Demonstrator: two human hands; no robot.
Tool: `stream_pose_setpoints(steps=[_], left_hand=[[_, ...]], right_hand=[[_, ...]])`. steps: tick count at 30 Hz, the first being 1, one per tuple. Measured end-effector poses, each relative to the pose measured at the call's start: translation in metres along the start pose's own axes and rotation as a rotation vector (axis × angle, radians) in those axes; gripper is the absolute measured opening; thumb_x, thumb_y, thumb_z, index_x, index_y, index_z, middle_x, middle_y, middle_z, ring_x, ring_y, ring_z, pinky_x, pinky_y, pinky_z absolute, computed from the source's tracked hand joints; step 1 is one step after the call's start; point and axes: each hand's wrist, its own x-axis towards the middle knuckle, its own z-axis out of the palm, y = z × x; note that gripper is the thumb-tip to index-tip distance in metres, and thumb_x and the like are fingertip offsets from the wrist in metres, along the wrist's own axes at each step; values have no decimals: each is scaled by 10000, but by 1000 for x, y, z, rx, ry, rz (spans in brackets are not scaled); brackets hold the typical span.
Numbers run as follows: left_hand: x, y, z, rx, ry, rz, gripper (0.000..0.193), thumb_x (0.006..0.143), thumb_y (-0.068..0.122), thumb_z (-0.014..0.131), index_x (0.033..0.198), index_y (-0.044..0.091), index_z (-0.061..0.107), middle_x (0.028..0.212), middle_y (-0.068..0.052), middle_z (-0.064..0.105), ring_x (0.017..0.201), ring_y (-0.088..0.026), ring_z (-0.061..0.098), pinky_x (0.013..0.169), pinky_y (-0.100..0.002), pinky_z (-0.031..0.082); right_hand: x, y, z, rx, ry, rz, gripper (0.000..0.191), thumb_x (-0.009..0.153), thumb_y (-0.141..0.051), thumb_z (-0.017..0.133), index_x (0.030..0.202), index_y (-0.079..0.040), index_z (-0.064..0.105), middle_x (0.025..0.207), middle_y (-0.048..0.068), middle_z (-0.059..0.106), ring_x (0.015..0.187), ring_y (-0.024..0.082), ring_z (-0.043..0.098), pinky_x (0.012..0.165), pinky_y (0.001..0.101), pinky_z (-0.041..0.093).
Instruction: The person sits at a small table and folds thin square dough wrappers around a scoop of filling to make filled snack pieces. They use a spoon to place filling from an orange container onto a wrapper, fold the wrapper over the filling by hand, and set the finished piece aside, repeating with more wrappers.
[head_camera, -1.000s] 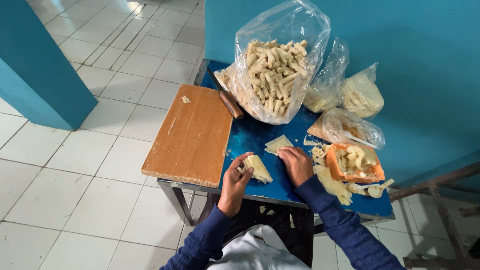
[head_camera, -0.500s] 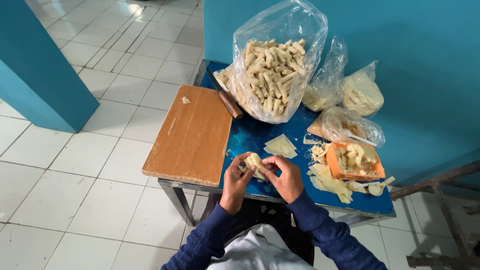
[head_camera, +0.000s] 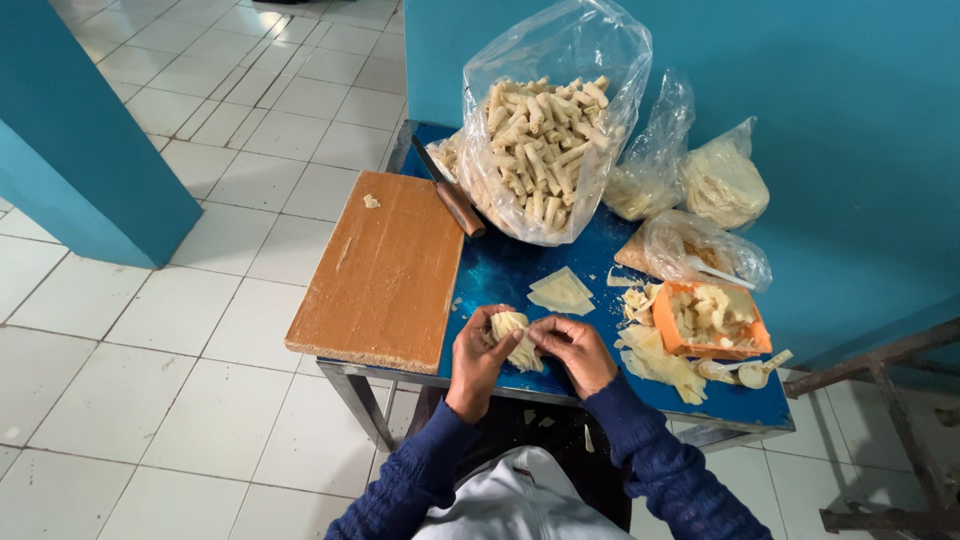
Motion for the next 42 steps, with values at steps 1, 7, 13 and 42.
stream_pose_setpoints(steps=[1,7,13,42], left_hand=[[0,-1,0,-27,-6,2,319,899,13,728,1196,1,613,1004,-59,695,888,-106,671,760,-247,556],[-2,-3,-5,-116,-26,0,304,918,-4,698,1205,-4,599,1058,-55,655,931,-106,645,793,-256,543],[-8,6,-7,-124,-26,16,289,936,21,687,1202,14,574,1051,-47,639,948,-106,633,819,-259,541],[-1,-2,0,-58,-35,49,343,910,14,746,1230,1,625,1019,-60,683,904,-93,655,768,-242,546]], right_hand=[[1,3,-3,86,1,34,121,950,-128,717,990,-18,746,941,18,719,820,97,651,769,263,538],[6,10,-25,453,51,138,79,982,-108,671,1048,-72,696,942,1,703,801,112,656,713,270,533],[20,-21,-62,64,335,-312,88,1026,-113,680,1097,-61,688,1022,45,725,887,125,665,770,271,553],[-25,-33,31,-596,168,-376,135,915,-150,742,976,-32,723,879,21,729,780,101,682,719,256,550]])
